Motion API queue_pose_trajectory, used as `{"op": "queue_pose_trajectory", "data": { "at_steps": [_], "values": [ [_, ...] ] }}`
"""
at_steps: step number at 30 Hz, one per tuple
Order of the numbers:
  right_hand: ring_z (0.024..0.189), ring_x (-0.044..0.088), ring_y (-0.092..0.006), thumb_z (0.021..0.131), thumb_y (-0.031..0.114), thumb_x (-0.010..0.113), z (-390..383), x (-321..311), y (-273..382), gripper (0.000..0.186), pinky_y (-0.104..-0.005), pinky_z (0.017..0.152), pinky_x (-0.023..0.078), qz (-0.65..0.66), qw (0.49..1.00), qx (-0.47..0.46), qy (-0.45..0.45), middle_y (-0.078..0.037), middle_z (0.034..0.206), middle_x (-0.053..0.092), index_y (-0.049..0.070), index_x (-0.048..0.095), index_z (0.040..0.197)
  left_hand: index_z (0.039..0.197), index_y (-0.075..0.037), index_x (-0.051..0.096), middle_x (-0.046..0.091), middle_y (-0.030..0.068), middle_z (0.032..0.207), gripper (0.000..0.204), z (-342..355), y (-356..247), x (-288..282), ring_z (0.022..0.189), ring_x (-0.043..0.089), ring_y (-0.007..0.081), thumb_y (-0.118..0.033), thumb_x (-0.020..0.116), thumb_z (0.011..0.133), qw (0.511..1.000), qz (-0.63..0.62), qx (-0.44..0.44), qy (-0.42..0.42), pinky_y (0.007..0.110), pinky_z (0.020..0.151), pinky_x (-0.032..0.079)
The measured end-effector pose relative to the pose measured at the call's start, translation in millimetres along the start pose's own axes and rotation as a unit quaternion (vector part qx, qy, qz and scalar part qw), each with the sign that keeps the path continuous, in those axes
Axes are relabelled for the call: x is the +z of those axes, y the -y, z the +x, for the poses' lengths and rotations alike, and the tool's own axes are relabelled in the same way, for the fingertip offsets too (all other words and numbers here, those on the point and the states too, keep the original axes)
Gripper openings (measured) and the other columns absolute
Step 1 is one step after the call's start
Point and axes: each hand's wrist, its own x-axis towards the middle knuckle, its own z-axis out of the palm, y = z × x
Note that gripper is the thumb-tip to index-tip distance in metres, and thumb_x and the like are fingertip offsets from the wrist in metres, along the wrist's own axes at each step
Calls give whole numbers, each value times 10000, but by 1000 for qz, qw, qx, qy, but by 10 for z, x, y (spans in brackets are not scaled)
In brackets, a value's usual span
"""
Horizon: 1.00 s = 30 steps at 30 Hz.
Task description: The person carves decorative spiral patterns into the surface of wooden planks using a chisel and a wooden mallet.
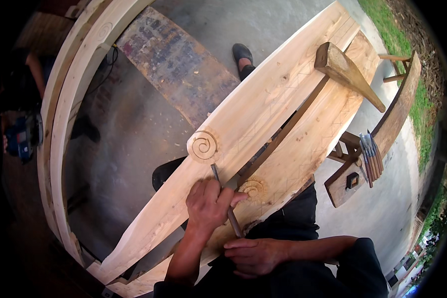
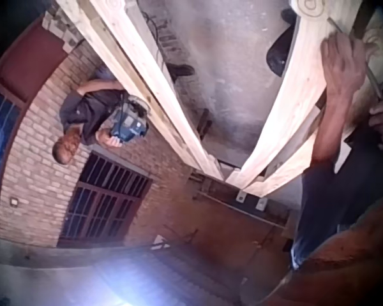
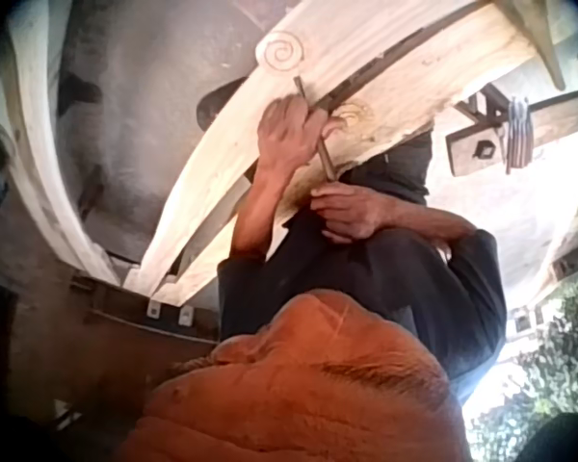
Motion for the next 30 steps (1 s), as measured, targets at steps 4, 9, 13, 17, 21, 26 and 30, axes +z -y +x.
{"op": "queue_pose_trajectory", "data": {
  "at_steps": [4, 9, 13, 17, 21, 26, 30],
  "values": [
    [1104, 795, -332, 906, 152, 854, -49, 32, -24, 169, -540, 1135, 614, 4, 1000, -2, 7, -141, 922, 757, 40, 762, 821, 740, -147, 515, 386, 45, 788, 492, 7, -3, 8, 648, 506, 237, -421, 876, 931, 1000, -6, 1, -1, 389, 598, 413],
    [1030, 763, -340, 931, 129, 799, -56, 51, -68, 182, -574, 1210, 539, 6, 1000, -24, 17, -141, 872, 705, -21, 746, 843, 757, -146, 526, 395, 47, 803, 475, -11, -2, -1, 646, 520, 235, -414, 865, 954, 1000, -1, -10, 21, 390, 604, 431],
    [1042, 767, -339, 927, 139, 793, -72, 76, -104, 184, -576, 1219, 535, 5, 999, -33, 12, -137, 873, 707, -15, 753, 836, 766, -144, 529, 408, 45, 817, 471, -6, -11, -10, 660, 540, 234, -415, 857, 968, 1000, 3, -17, 24, 386, 615, 450],
    [1075, 769, -343, 929, 151, 769, -105, 95, -130, 164, -578, 1237, 524, -3, 999, -39, 24, -138, 896, 718, 18, 750, 836, 772, -148, 530, 430, 42, 819, 461, 11, -9, -20, 695, 577, 236, -411, 848, 978, 999, 9, -20, 25, 387, 628, 465],
    [1130, 763, -342, 941, 170, 715, -165, 104, -130, 133, -582, 1255, 511, -21, 996, -54, 67, -145, 953, 733, 69, 729, 855, 725, -142, 524, 374, 46, 747, 501, 52, 22, -27, 617, 525, 248, -442, 875, 919, 1000, 3, -19, 11, 380, 560, 427],
    [1169, 757, -341, 926, 173, 695, -187, 56, -207, 105, -587, 1264, 503, -15, 997, -49, 61, -151, 974, 734, 83, 718, 877, 732, -145, 533, 391, 49, 757, 491, 72, -25, 2, 613, 540, 247, -444, 873, 922, 998, 15, -50, 24, 378, 556, 442],
    [1182, 755, -343, 935, 190, 735, -172, -20, -202, 125, -583, 1260, 503, -29, 993, -68, 87, -143, 983, 738, 79, 722, 880, 795, -154, 562, 466, 37, 792, 421, 76, -117, -37, 680, 599, 216, -417, 831, 985, 997, 21, -61, 49, 369, 620, 493]
  ]
}}
